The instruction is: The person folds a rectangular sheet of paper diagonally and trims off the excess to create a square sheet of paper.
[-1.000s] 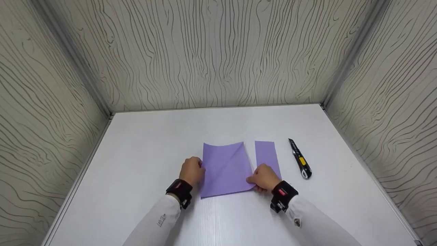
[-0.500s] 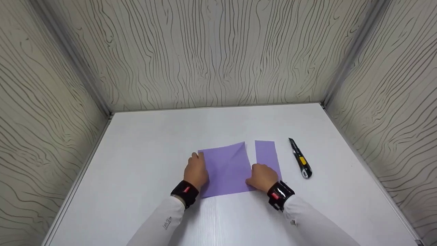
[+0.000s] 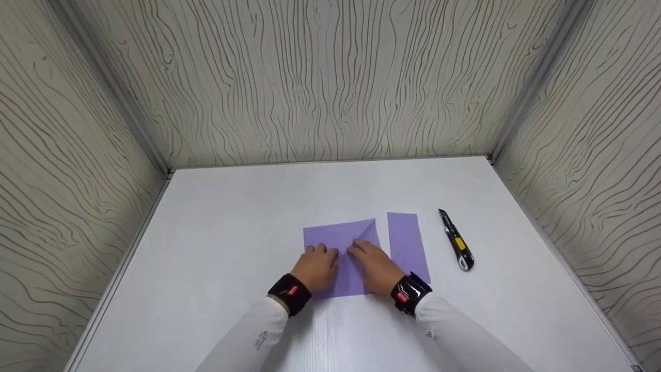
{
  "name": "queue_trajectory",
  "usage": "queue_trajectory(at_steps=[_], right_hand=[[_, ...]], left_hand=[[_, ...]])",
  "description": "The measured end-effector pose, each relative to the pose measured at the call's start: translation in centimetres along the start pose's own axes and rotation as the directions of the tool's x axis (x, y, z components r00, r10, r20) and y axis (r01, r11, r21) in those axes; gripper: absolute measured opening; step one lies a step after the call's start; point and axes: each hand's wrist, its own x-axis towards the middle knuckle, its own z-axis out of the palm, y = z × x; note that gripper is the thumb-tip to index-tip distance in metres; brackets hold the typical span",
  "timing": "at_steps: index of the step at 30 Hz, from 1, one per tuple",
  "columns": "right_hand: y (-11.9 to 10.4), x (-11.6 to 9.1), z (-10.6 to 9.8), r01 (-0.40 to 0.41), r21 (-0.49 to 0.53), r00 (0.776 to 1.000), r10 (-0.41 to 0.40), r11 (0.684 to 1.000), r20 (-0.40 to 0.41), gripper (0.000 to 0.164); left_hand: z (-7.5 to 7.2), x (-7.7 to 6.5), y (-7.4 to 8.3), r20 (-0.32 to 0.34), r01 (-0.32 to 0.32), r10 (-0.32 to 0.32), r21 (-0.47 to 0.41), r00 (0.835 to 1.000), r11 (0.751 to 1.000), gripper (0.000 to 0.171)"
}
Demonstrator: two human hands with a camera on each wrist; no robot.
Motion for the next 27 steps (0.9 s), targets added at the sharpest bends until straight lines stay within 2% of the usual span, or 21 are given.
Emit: queue_trajectory(at_steps=[3, 5, 9, 13, 16, 20, 27], right_hand=[[0.4, 0.2, 0.3, -0.002, -0.033, 0.997, 0.005, 0.999, 0.071, 0.087], [0.6, 0.3, 0.5, -0.013, -0.052, 0.995, 0.018, 0.999, 0.101, 0.084], [0.6, 0.6, 0.7, -0.03, -0.113, 0.992, 0.043, 0.993, 0.117, 0.072], [0.3, 0.8, 0.4, -0.042, -0.136, 0.992, 0.058, 0.99, 0.115, 0.056], [0.1, 0.9, 0.0, -0.045, -0.14, 0.993, 0.06, 0.989, 0.099, 0.051], [0.4, 0.9, -0.3, -0.048, -0.16, 0.995, 0.061, 0.986, 0.074, 0.049], [1.9, 1.6, -0.3, -0.075, -0.182, 0.994, 0.089, 0.98, 0.071, 0.056]], left_hand=[[0.5, 0.1, 0.0, 0.008, -0.024, 0.023, 0.056, 1.0, 0.998, 0.029], [0.9, 0.1, 0.0, 0.007, -0.029, 0.029, 0.086, 1.0, 0.996, 0.034], [1.2, -0.1, -0.1, 0.012, -0.042, 0.04, 0.138, 0.999, 0.989, 0.044], [0.7, -0.7, -0.2, 0.042, -0.092, 0.084, 0.22, 0.996, 0.971, 0.052], [0.0, -1.6, -0.5, 0.097, -0.151, 0.128, 0.283, 0.987, 0.947, 0.055], [-1.0, -2.8, -1.0, 0.175, -0.211, 0.164, 0.298, 0.971, 0.931, 0.057], [-1.6, -4.0, -2.4, 0.224, -0.301, 0.236, 0.33, 0.946, 0.895, 0.057]])
